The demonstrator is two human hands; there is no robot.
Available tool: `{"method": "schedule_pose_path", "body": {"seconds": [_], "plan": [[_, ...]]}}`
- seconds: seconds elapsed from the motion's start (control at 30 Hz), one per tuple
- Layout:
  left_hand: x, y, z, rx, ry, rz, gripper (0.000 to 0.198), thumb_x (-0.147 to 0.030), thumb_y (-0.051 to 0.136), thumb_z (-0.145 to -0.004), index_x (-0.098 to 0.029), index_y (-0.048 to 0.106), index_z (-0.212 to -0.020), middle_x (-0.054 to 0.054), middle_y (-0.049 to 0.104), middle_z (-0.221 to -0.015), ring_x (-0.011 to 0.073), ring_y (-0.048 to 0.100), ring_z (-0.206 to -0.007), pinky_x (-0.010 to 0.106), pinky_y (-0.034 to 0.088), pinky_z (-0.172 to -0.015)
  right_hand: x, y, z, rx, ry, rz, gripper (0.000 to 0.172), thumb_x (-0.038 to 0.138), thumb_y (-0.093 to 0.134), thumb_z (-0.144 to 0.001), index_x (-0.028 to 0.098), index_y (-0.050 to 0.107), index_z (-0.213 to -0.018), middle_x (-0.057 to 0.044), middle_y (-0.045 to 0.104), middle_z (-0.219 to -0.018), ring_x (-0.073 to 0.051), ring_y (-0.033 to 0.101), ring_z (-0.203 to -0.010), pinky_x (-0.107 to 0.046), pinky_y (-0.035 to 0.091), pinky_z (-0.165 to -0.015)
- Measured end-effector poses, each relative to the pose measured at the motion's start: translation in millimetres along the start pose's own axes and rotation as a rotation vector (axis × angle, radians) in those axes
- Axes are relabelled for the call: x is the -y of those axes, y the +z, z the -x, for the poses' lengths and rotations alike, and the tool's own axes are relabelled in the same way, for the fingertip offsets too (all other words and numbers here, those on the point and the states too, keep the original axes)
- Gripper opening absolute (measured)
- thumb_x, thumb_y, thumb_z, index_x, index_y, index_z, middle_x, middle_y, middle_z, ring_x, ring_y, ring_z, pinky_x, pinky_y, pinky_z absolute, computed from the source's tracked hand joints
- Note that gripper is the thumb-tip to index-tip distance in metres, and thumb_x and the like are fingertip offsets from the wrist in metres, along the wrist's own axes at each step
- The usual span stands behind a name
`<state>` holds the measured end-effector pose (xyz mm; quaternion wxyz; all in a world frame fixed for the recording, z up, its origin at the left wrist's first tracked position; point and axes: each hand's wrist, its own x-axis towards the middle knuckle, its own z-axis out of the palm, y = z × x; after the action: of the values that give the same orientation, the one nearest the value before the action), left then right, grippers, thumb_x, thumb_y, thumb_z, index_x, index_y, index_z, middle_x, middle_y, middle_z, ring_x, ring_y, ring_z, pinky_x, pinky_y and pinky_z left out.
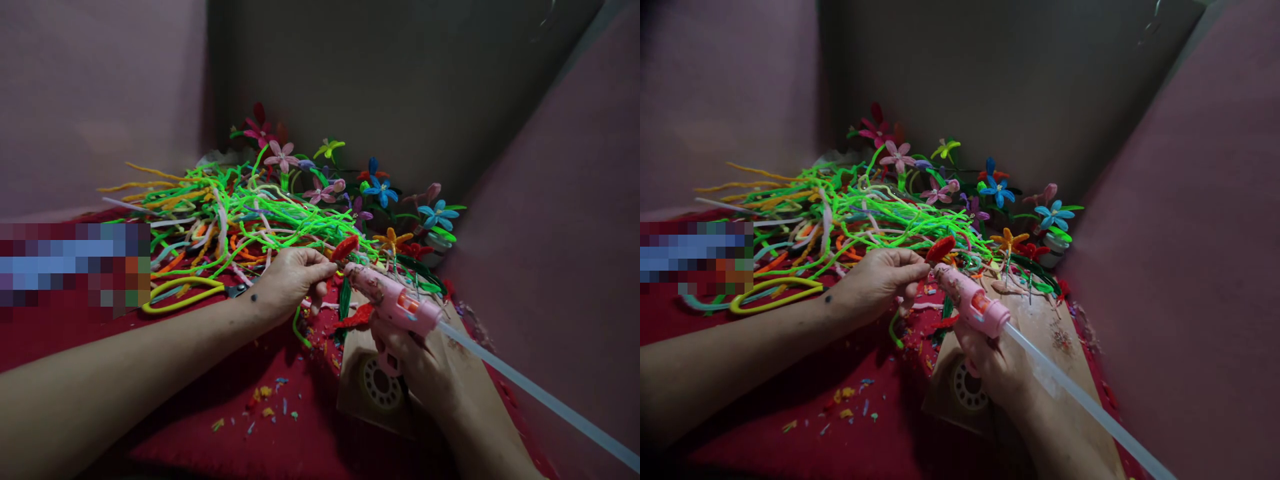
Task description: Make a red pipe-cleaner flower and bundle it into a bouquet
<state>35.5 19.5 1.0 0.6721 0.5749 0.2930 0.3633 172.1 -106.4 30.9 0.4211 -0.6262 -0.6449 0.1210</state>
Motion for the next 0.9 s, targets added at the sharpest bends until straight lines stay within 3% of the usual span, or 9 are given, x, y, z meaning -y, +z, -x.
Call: {"method": "schedule_pose_path", "body": {"seconds": [0.1, 0.3, 0.47, 0.53, 0.63, 0.9], "plan": [[-0.1, 0.5, 0.3, -0.004, -0.003, 0.002, 0.017, -0.021, 0.057, -0.078, -0.015, 0.051, -0.063, -0.006, 0.053, -0.041, 0.0069, 0.047, -0.027, 0.017, 0.034, -0.030, -2.6, 1.3, 0.1, 0.132, 0.065, -0.078, 0.031, 0.023, 0.044, -0.074, 0.021, 0.065, -0.098, 0.003, 0.042, -0.047, -0.011, 0.039, -0.039, -0.022, 0.035, -0.035], [2.2, 1.8, 1.3, 0.002, -0.010, -0.019, 0.016, -0.019, 0.056, -0.078, -0.015, 0.051, -0.063, -0.006, 0.053, -0.042, 0.0072, 0.046, -0.028, 0.018, 0.037, -0.031, -9.9, 2.4, 3.7, 0.058, 0.102, -0.140, 0.016, 0.028, 0.051, -0.074, 0.019, 0.063, -0.078, 0.002, 0.041, -0.049, -0.011, 0.038, -0.040, -0.023, 0.034, -0.035], [5.0, -0.1, 0.8, 0.017, -0.022, -0.014, 0.015, -0.024, 0.059, -0.077, -0.016, 0.052, -0.066, -0.006, 0.053, -0.043, 0.0072, 0.047, -0.028, 0.017, 0.035, -0.030, -25.4, 12.3, 8.4, -0.037, 0.138, -0.332, 0.019, 0.033, 0.051, -0.076, 0.019, 0.060, -0.086, 0.004, 0.038, -0.047, -0.010, 0.035, -0.038, -0.023, 0.031, -0.032], [5.5, -0.9, 0.6, 0.014, -0.024, -0.009, 0.015, -0.024, 0.060, -0.077, -0.017, 0.052, -0.067, -0.007, 0.053, -0.043, 0.0072, 0.047, -0.028, 0.017, 0.036, -0.030, -30.3, 14.8, 9.8, -0.093, 0.156, -0.344, 0.014, 0.033, 0.052, -0.076, 0.020, 0.056, -0.073, 0.004, 0.038, -0.047, -0.011, 0.036, -0.038, -0.024, 0.033, -0.033], [5.7, -1.3, 0.5, 0.015, -0.027, -0.002, 0.016, -0.026, 0.061, -0.077, -0.017, 0.052, -0.067, -0.007, 0.053, -0.043, 0.0069, 0.046, -0.029, 0.018, 0.037, -0.030, -33.7, 15.1, 10.9, -0.150, 0.171, -0.297, 0.020, 0.032, 0.052, -0.076, 0.021, 0.048, -0.059, 0.002, 0.040, -0.048, -0.011, 0.040, -0.041, -0.023, 0.035, -0.035], [3.3, -0.3, 0.4, 0.012, -0.005, 0.024, 0.017, -0.022, 0.060, -0.077, -0.015, 0.051, -0.064, -0.006, 0.053, -0.042, 0.0073, 0.048, -0.028, 0.017, 0.035, -0.030, -44.2, 12.5, 11.4, -0.091, 0.158, -0.286, 0.017, 0.033, 0.051, -0.075, 0.020, 0.049, -0.064, 0.001, 0.044, -0.053, -0.012, 0.040, -0.045, -0.024, 0.036, -0.038]]}}
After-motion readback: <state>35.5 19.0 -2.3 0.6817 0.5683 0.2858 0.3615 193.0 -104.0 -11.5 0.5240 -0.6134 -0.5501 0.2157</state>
